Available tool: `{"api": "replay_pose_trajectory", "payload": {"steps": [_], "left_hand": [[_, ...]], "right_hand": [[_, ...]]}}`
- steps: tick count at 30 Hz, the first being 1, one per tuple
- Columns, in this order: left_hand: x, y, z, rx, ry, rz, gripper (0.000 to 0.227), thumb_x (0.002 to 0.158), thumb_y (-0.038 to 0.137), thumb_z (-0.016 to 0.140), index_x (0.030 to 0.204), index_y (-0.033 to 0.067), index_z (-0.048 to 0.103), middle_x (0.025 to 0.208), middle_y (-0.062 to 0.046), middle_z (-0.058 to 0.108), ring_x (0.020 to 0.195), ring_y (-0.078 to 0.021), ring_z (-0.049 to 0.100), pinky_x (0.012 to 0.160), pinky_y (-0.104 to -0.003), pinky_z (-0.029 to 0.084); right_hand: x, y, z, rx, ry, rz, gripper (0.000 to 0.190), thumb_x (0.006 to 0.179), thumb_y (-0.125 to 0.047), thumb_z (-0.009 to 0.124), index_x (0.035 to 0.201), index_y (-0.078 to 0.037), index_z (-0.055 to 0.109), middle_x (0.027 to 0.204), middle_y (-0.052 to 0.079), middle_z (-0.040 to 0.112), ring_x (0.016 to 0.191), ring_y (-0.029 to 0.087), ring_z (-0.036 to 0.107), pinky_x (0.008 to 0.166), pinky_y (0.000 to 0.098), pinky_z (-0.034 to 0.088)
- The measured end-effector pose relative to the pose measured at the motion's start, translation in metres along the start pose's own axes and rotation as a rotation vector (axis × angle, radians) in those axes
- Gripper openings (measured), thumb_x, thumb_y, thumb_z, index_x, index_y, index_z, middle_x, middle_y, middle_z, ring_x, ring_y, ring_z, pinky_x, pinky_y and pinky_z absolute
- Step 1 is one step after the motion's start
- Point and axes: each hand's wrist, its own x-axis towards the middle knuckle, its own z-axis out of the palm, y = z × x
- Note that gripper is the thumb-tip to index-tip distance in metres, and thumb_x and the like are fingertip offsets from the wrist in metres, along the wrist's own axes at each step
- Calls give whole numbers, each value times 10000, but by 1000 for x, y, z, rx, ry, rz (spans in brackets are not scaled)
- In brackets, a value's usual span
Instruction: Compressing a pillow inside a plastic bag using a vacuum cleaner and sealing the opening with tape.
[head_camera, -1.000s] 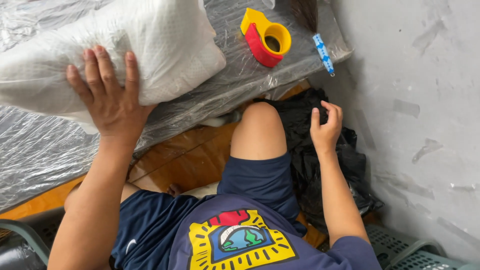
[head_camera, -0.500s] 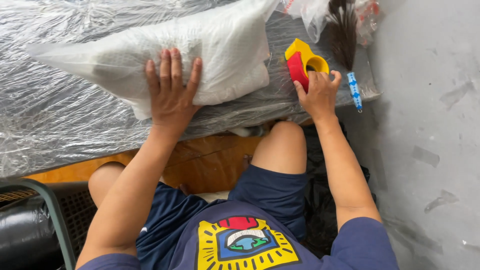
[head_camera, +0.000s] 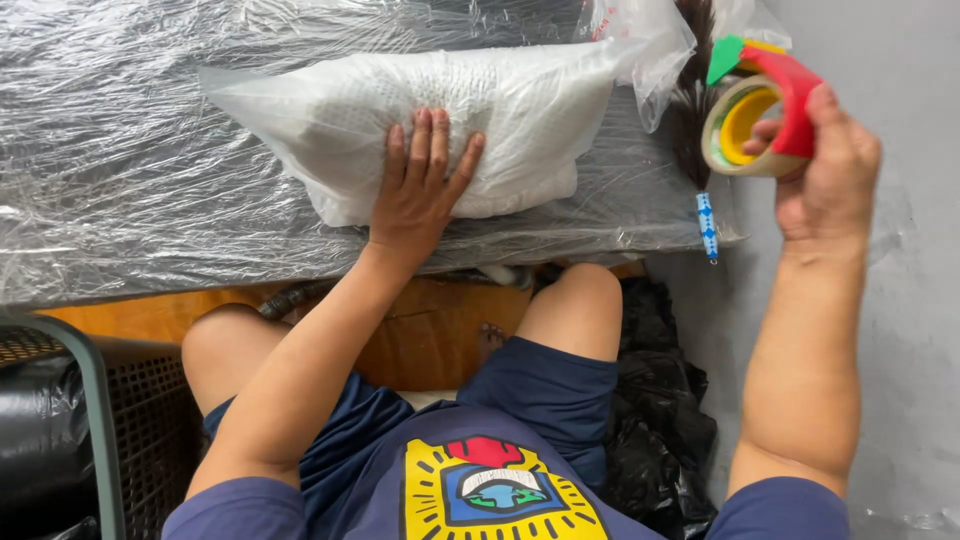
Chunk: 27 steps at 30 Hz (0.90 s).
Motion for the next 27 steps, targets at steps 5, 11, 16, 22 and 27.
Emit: {"api": "replay_pose_trajectory", "payload": {"steps": [5, 11, 16, 22, 27], "left_hand": [[-4, 3, 8, -19, -96, 20, 673, 1115, 100, 666, 1641, 112, 247, 1554, -292, 412, 1441, -460, 397, 1222, -585, 319], [-4, 7, 4, -75, -144, 22, 627, 1143, 118, 571, 1675, 106, 237, 1613, -306, 313, 1487, -489, 305, 1256, -598, 220], [-5, 7, 6, -123, -119, 15, 667, 1111, 56, 615, 1656, 88, 234, 1601, -314, 313, 1478, -497, 308, 1245, -605, 262], [-5, 9, 8, -77, -95, 15, 658, 1120, 99, 607, 1656, 90, 225, 1595, -305, 336, 1472, -480, 336, 1247, -579, 277], [-4, 10, 8, -46, -97, 8, 650, 1124, 119, 579, 1659, 94, 210, 1600, -298, 338, 1472, -472, 347, 1252, -571, 267]], "right_hand": [[0, -84, 37, 323, 41, 306, 224, 898, -396, 757, 840, -183, 719, 726, -47, 691, 566, 54, 622, 579, 151, 500], [-18, -111, 109, 305, -122, 341, 221, 857, -395, 768, 916, -183, 754, 691, -74, 670, 569, 24, 627, 630, 162, 496], [-21, -94, 164, 333, -142, 339, 192, 877, -280, 792, 910, -133, 672, 683, 10, 640, 646, 67, 647, 539, 154, 515], [-47, -92, 219, 156, -168, 292, 240, 844, -263, 772, 928, -60, 676, 676, 68, 657, 591, 130, 638, 490, 223, 513], [-63, -94, 243, -37, -180, 250, 280, 834, -325, 764, 876, -60, 683, 665, 74, 698, 497, 148, 618, 511, 236, 559]]}}
